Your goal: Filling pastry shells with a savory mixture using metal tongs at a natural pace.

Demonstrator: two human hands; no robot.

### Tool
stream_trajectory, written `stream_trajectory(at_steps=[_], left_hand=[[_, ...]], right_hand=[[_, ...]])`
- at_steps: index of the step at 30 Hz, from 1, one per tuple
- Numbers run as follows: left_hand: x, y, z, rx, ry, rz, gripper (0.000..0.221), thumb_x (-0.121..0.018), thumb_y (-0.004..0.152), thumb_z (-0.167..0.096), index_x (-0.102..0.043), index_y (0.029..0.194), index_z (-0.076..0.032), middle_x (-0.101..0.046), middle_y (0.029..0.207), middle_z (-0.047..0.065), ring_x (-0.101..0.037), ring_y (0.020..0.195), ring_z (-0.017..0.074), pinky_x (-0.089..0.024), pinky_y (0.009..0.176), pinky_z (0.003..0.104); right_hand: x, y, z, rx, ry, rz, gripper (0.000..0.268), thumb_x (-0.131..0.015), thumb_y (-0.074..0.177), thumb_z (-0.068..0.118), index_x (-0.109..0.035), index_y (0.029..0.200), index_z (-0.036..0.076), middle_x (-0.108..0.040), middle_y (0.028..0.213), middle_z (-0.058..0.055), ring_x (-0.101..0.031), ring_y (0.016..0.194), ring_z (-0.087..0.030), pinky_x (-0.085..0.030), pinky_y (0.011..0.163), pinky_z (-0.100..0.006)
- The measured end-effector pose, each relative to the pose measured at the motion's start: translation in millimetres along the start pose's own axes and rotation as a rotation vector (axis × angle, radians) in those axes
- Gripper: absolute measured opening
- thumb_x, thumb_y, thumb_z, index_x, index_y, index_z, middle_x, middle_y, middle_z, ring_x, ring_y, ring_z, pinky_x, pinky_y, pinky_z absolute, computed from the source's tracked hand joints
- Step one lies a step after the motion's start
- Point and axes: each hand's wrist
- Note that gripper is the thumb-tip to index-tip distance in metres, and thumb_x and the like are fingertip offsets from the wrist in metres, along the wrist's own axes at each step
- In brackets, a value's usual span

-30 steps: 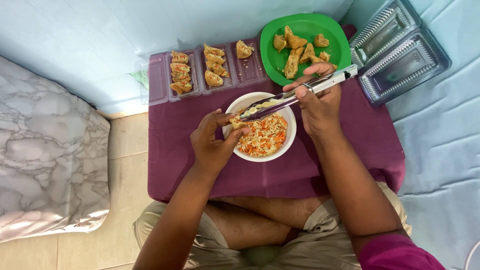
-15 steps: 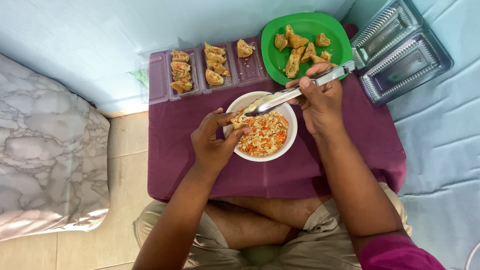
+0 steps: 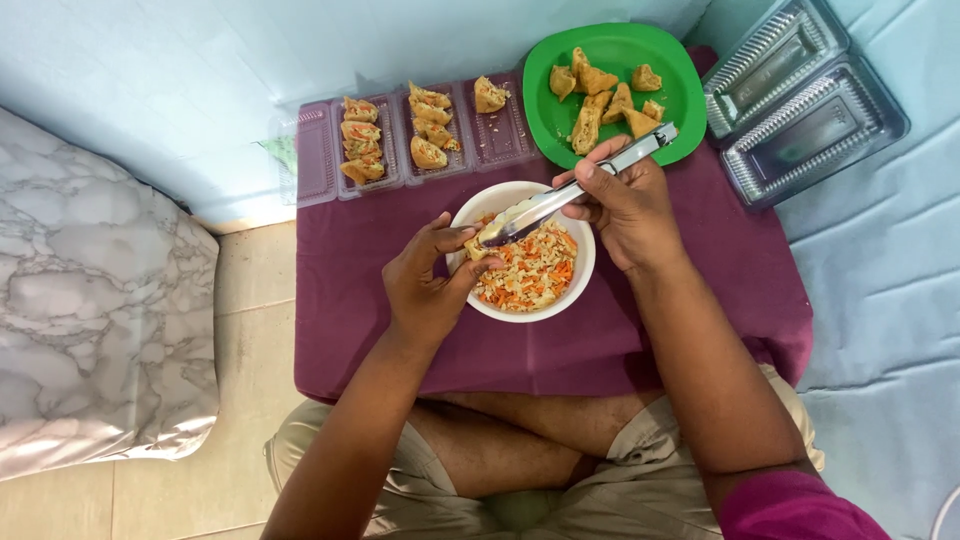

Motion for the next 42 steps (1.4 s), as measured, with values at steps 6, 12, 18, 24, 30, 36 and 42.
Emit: stream_trajectory(at_steps=[6,12,18,24,30,36,42], left_hand=[[1.5,-1.5,0.4,-0.004,-0.011,0.003,0.035,-0.093,0.075,-0.004,-0.069,0.1,0.004,-0.078,0.095,0.02,-0.076,0.097,0.0369,-0.049,0.106,0.055],[-0.4,-2.2,3.4,-0.013,-0.036,-0.002,0.035,-0.092,0.074,-0.002,-0.07,0.099,0.007,-0.077,0.092,0.023,-0.074,0.097,0.0384,-0.048,0.107,0.057],[-0.6,-5.4,3.8,-0.001,-0.05,-0.016,0.035,-0.093,0.073,-0.001,-0.07,0.098,0.008,-0.077,0.091,0.024,-0.073,0.097,0.0391,-0.047,0.106,0.058],[-1.1,0.2,-0.6,0.015,-0.006,0.006,0.038,-0.095,0.072,-0.004,-0.07,0.099,0.006,-0.078,0.09,0.021,-0.074,0.093,0.0381,-0.046,0.109,0.056],[5.1,6.0,-4.0,0.005,0.074,-0.027,0.037,-0.094,0.074,-0.005,-0.07,0.101,0.003,-0.078,0.091,0.019,-0.077,0.089,0.0342,-0.045,0.11,0.056],[5.1,5.5,-7.6,0.037,0.086,-0.017,0.037,-0.094,0.073,-0.004,-0.071,0.101,0.002,-0.077,0.089,0.019,-0.078,0.084,0.0351,-0.046,0.11,0.057],[7.6,5.4,-8.7,0.045,0.137,-0.022,0.036,-0.094,0.076,-0.007,-0.071,0.102,0.001,-0.076,0.089,0.016,-0.078,0.08,0.035,-0.047,0.108,0.058]], right_hand=[[-1.9,-0.8,0.6,0.013,-0.021,0.002,0.03,-0.076,0.094,0.011,-0.051,0.109,0.002,-0.074,0.092,-0.029,-0.078,0.071,-0.026,-0.07,0.063,-0.032],[-4.9,-2.0,2.9,0.01,-0.052,-0.007,0.032,-0.077,0.094,0.011,-0.051,0.109,0.001,-0.074,0.092,-0.028,-0.078,0.07,-0.025,-0.069,0.062,-0.031],[-8.2,-2.0,4.1,0.005,-0.073,-0.007,0.031,-0.077,0.093,0.009,-0.053,0.109,-0.001,-0.074,0.092,-0.028,-0.078,0.069,-0.025,-0.069,0.06,-0.031],[4.7,2.8,0.2,0.0,-0.002,0.01,0.031,-0.077,0.094,0.014,-0.051,0.109,0.003,-0.074,0.093,-0.028,-0.078,0.071,-0.027,-0.07,0.062,-0.032],[22.9,9.4,2.9,0.056,0.094,0.014,0.029,-0.073,0.098,0.023,-0.049,0.109,0.011,-0.075,0.097,-0.025,-0.079,0.076,-0.025,-0.07,0.065,-0.029],[15.5,4.8,2.7,0.146,0.078,0.064,0.035,-0.073,0.097,0.016,-0.045,0.115,0.007,-0.073,0.096,-0.027,-0.079,0.078,-0.027,-0.07,0.064,-0.03],[19.0,6.1,-2.8,0.341,0.001,0.102,0.039,-0.078,0.091,0.016,-0.046,0.112,0.007,-0.071,0.098,-0.026,-0.078,0.09,-0.03,-0.069,0.072,-0.036]])
Point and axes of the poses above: each hand's wrist, its own y-axis towards the middle knuckle, its own x-axis out of the back of the hand, z = x × y
